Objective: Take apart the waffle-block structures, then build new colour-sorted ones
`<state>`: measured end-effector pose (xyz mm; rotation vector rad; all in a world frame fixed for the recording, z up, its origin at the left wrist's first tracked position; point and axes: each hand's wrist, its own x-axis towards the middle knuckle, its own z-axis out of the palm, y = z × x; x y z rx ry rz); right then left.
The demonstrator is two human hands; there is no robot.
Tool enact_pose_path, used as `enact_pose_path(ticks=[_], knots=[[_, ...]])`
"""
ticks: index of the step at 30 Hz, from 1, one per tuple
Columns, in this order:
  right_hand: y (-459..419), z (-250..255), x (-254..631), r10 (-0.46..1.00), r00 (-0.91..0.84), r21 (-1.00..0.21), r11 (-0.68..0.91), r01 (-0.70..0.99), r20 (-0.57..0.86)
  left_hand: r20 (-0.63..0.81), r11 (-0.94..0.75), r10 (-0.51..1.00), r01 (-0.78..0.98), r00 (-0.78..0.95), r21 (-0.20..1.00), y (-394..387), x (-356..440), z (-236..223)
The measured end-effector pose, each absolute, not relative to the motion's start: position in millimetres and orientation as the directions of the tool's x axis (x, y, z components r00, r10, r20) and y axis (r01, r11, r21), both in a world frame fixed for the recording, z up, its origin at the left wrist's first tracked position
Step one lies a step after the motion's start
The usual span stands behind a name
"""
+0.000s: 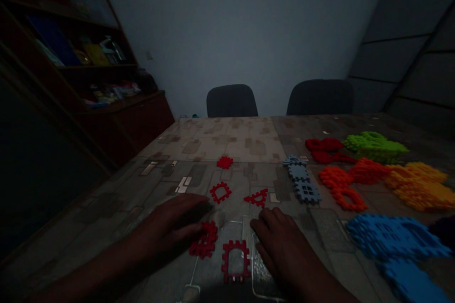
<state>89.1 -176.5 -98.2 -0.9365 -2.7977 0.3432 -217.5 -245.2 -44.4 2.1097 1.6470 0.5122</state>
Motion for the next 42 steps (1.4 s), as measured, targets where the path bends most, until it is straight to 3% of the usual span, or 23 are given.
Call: enact_pose_path(ticks=[6, 10, 17, 22, 33, 42], knots=[[-178, -96, 88, 0.611, -0.781, -0.254, 0.782, 0.570, 0.129, 0.054, -0.141, 0.990, 0.855, 0.132, 0.500, -191, -218, -55], [-174, -100, 89, 0.591, -0.796, -0.237, 0.799, 0.553, 0.132, 0.070, -0.166, 0.986, 0.849, 0.151, 0.503, -179, -209, -52], [-174, -101, 86, 0.590, -0.800, -0.209, 0.800, 0.562, 0.109, -0.061, -0.303, 0.913, 0.771, 0.403, 0.560, -233, -212, -33], [-176, -99, 87, 0.592, -0.802, -0.225, 0.795, 0.563, 0.084, -0.145, -0.239, 0.917, 0.802, 0.372, 0.547, -261, -213, -45], [-169, -108, 92, 0.552, -0.823, -0.181, 0.830, 0.527, 0.136, -0.090, -0.112, 0.963, 0.678, 0.255, 0.727, -261, -226, -48], [-170, -108, 93, 0.552, -0.817, -0.190, 0.831, 0.523, 0.164, -0.044, -0.250, 0.925, 0.693, 0.377, 0.677, -263, -220, -59]])
